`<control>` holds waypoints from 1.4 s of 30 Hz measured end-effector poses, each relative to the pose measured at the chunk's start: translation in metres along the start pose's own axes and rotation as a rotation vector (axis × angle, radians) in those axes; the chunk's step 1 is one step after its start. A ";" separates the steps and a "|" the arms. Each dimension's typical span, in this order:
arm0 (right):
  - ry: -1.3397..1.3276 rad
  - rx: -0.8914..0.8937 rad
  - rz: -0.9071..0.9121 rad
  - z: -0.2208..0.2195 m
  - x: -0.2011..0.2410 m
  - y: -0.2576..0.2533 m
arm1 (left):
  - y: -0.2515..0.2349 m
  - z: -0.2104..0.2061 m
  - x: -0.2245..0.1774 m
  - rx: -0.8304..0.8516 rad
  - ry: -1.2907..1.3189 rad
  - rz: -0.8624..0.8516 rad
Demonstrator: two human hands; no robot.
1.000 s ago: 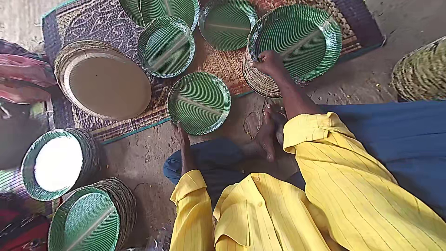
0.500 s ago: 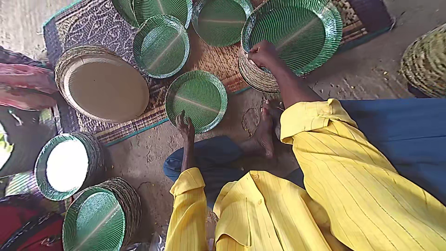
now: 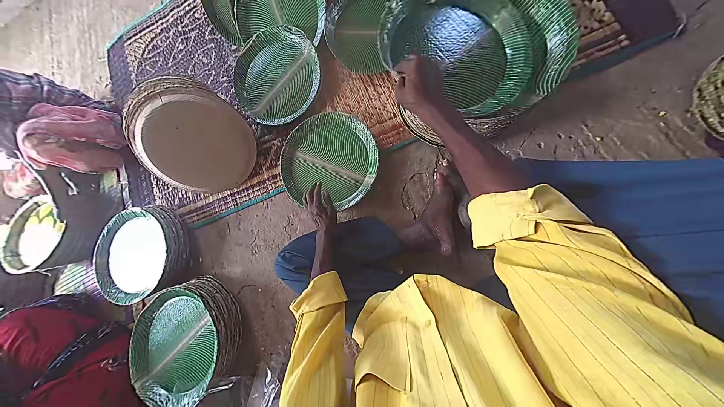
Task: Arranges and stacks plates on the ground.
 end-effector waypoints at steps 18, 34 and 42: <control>-0.039 0.342 0.316 -0.077 0.051 0.035 | 0.027 -0.032 -0.025 0.488 -0.291 -0.134; 0.039 0.248 -0.165 -0.028 -0.096 -0.011 | 0.030 -0.056 -0.048 0.502 -0.200 -0.347; -0.011 0.225 -0.180 -0.033 -0.107 -0.015 | 0.031 -0.047 -0.038 0.429 -0.069 -0.296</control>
Point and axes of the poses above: each hand's wrist, its own y-axis away from the middle knuckle, its own z-axis out of the back of the hand, x = y × z, the point moved 10 cm from there along -y, towards the middle knuckle, and after that the axes turned 9 degrees about -x, right-handed, at the moved point
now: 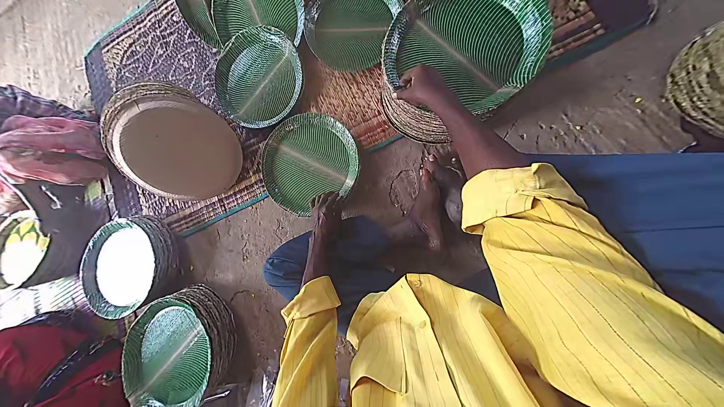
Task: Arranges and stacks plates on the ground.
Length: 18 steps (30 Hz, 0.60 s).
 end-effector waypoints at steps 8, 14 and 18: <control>-0.006 0.004 -0.052 0.000 -0.001 -0.001 | -0.001 0.005 -0.002 -0.025 0.023 0.005; -0.117 -0.012 -0.117 -0.003 -0.010 -0.004 | -0.001 0.005 0.001 -0.019 0.001 0.027; -0.128 -0.005 -0.104 -0.003 -0.010 -0.005 | -0.002 0.004 0.000 -0.004 0.014 0.034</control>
Point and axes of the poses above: each hand's wrist, its own y-axis away from the middle knuckle, its own z-axis out of the back of the hand, x = y × z, the point moved 10 cm from there along -y, towards the middle knuckle, and after that the axes turned 9 degrees about -x, right-handed, at the moved point
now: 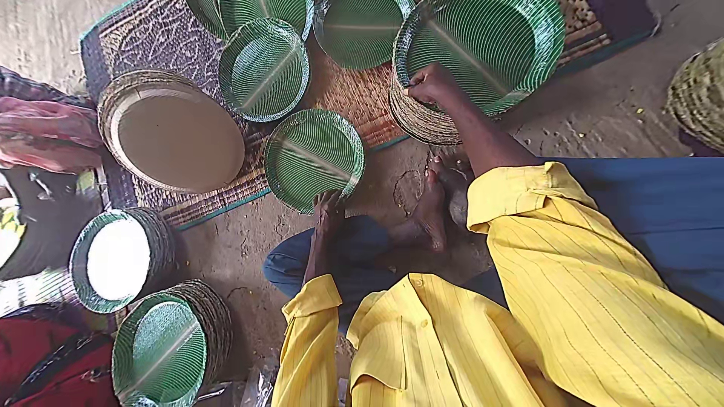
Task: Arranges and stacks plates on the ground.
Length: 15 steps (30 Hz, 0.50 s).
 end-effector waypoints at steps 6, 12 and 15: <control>0.142 0.019 0.057 0.003 0.012 0.006 | 0.000 -0.002 0.000 0.023 -0.027 0.008; 0.252 0.030 0.093 0.005 0.025 0.012 | 0.001 -0.001 -0.001 0.015 -0.009 -0.002; 0.274 0.015 0.103 0.007 0.028 0.015 | 0.001 0.001 -0.003 0.010 -0.010 -0.008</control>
Point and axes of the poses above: each hand's wrist, its own y-axis away from the middle knuckle, its own z-axis out of the back of the hand, x = y × z, the point moved 10 cm from there along -y, towards the middle knuckle, and after that the axes turned 9 degrees about -x, right-handed, at the moved point
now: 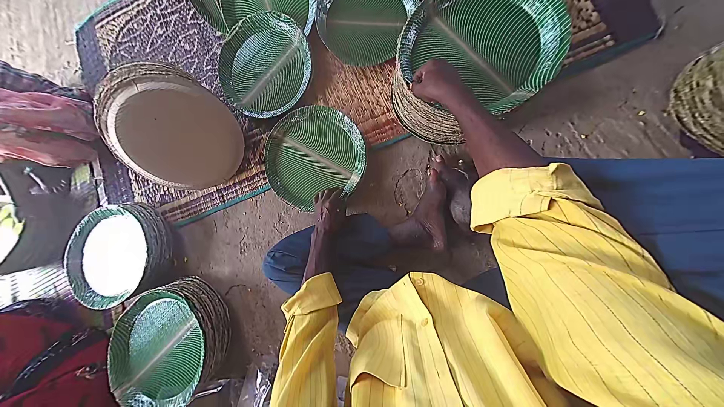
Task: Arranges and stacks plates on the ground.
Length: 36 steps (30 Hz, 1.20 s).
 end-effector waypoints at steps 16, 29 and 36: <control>-0.205 -0.309 0.377 0.006 0.120 0.063 | -0.005 0.029 -0.008 -0.330 0.021 -0.064; 0.163 0.465 0.893 -0.202 0.170 0.151 | 0.006 0.004 0.021 0.080 -0.097 0.209; -0.167 -0.335 0.365 0.005 0.079 0.038 | 0.000 0.004 0.017 -0.001 -0.031 0.157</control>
Point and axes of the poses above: each hand's wrist, its own y-axis away from the middle knuckle, its own z-axis out of the back of the hand, x = y × z, the point moved 10 cm from there along -y, towards the middle knuckle, and after that the axes turned 9 degrees about -x, right-handed, at the moved point
